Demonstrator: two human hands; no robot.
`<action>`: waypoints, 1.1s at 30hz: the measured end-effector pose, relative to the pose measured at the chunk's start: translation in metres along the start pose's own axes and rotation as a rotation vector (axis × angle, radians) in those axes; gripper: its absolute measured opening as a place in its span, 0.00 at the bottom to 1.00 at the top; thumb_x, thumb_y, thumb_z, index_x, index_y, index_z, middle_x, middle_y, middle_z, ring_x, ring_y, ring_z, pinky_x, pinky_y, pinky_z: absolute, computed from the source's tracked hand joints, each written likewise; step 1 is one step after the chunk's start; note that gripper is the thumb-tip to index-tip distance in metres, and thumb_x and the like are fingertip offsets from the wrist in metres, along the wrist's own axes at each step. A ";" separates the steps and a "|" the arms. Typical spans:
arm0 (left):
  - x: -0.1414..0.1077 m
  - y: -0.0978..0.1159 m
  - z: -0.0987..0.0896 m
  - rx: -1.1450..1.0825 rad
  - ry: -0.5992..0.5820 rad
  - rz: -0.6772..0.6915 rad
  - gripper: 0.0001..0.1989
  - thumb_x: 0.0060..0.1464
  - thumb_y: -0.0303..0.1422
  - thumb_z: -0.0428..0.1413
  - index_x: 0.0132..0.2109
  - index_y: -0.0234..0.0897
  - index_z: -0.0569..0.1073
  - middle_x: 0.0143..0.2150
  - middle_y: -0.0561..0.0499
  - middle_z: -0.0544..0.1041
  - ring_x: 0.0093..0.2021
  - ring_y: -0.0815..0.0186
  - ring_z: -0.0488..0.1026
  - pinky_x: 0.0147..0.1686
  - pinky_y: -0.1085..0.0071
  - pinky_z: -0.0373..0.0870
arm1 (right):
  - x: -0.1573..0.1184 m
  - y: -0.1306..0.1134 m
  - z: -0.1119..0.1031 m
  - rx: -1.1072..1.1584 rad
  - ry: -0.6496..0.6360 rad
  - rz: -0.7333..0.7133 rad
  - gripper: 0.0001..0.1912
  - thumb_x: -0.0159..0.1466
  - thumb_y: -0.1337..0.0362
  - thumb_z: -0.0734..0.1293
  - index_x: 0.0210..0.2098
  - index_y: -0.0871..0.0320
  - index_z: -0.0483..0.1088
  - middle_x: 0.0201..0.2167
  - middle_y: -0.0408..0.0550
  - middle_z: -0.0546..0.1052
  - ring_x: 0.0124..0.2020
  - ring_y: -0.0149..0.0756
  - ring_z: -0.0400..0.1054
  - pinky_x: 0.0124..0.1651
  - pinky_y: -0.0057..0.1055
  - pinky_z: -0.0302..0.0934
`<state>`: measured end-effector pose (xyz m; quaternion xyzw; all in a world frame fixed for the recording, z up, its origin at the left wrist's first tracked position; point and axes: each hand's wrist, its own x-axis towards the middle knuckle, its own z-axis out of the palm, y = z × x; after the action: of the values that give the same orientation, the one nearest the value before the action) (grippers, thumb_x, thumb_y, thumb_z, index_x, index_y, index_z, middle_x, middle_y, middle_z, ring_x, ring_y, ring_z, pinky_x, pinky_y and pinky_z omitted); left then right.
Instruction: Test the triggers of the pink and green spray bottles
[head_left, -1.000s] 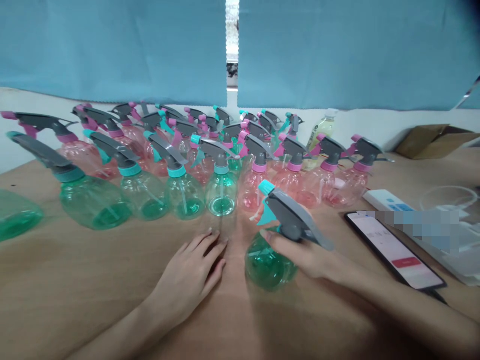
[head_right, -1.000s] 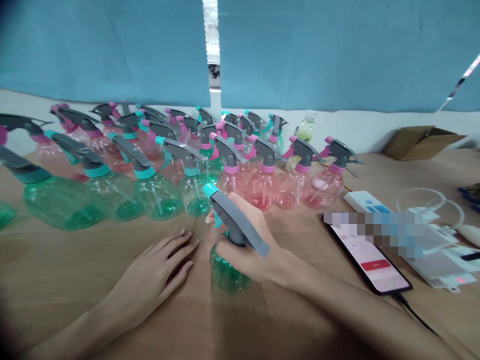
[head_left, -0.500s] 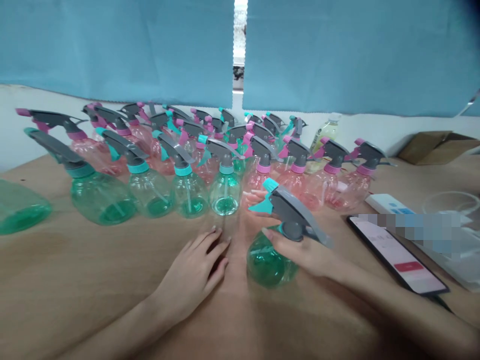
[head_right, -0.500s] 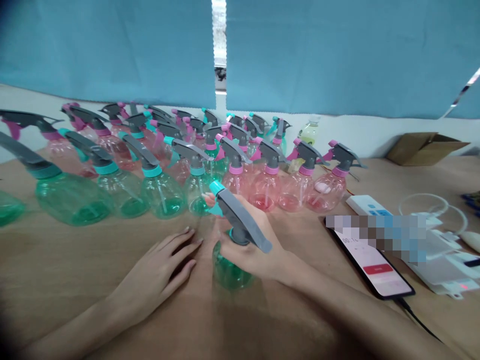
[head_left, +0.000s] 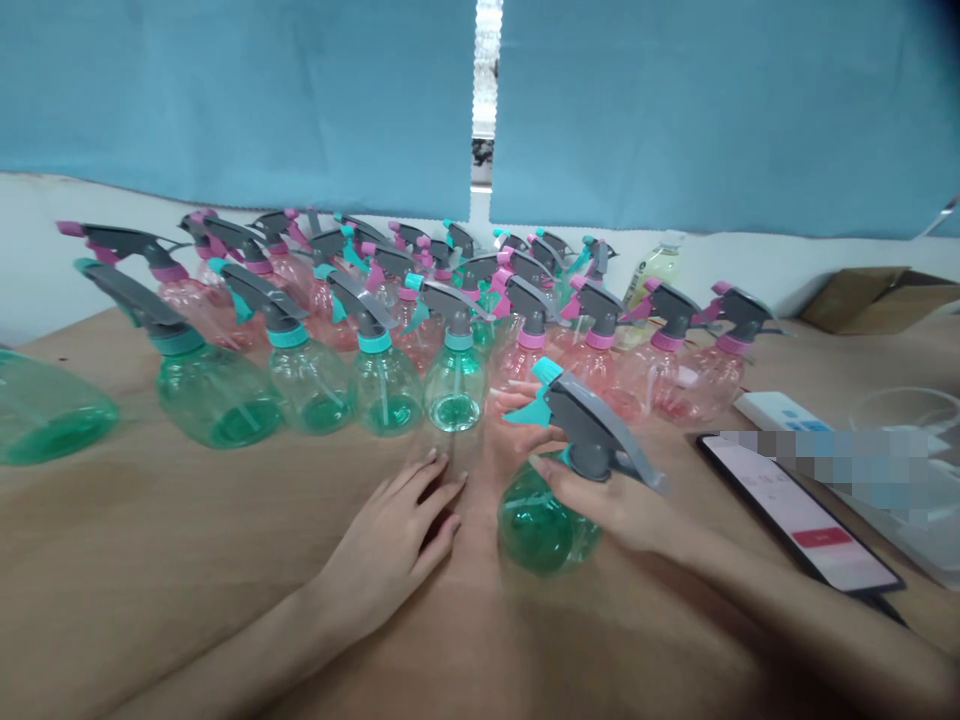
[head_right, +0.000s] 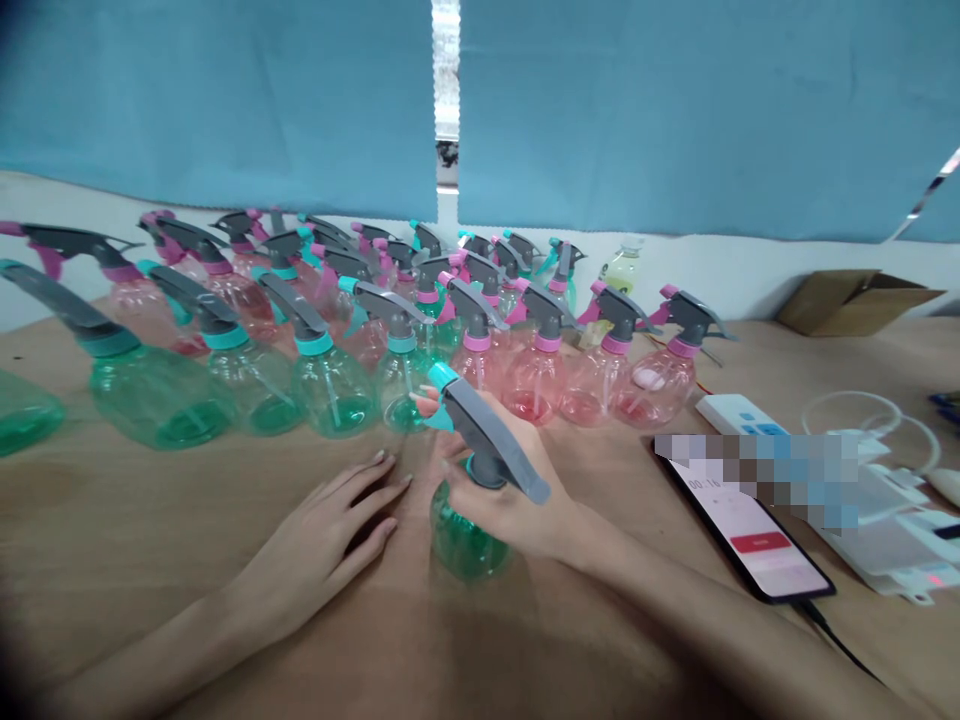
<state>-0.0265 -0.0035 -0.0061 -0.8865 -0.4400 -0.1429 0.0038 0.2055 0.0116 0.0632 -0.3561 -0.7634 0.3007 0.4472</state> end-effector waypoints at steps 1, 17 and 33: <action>0.000 0.000 0.000 -0.001 -0.004 0.001 0.17 0.64 0.36 0.46 0.57 0.37 0.68 0.59 0.42 0.68 0.61 0.54 0.61 0.55 0.54 0.62 | 0.000 -0.001 0.000 -0.002 -0.009 -0.006 0.11 0.56 0.68 0.60 0.38 0.54 0.68 0.44 0.47 0.76 0.42 0.37 0.73 0.45 0.34 0.71; 0.000 0.000 0.002 0.026 -0.027 -0.006 0.18 0.65 0.36 0.45 0.58 0.37 0.67 0.60 0.42 0.67 0.61 0.55 0.60 0.56 0.54 0.61 | 0.000 -0.001 0.002 0.016 0.035 0.000 0.08 0.55 0.68 0.61 0.30 0.53 0.71 0.27 0.42 0.76 0.33 0.33 0.73 0.39 0.31 0.71; 0.001 0.001 0.000 0.020 -0.043 -0.010 0.18 0.64 0.36 0.45 0.58 0.37 0.67 0.60 0.43 0.67 0.61 0.55 0.60 0.57 0.54 0.60 | -0.001 -0.004 0.000 -0.075 0.035 0.047 0.09 0.54 0.66 0.60 0.28 0.52 0.73 0.23 0.42 0.75 0.30 0.34 0.73 0.35 0.31 0.70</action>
<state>-0.0256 -0.0036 -0.0058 -0.8871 -0.4458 -0.1194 0.0028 0.2047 0.0088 0.0657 -0.3959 -0.7576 0.2760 0.4394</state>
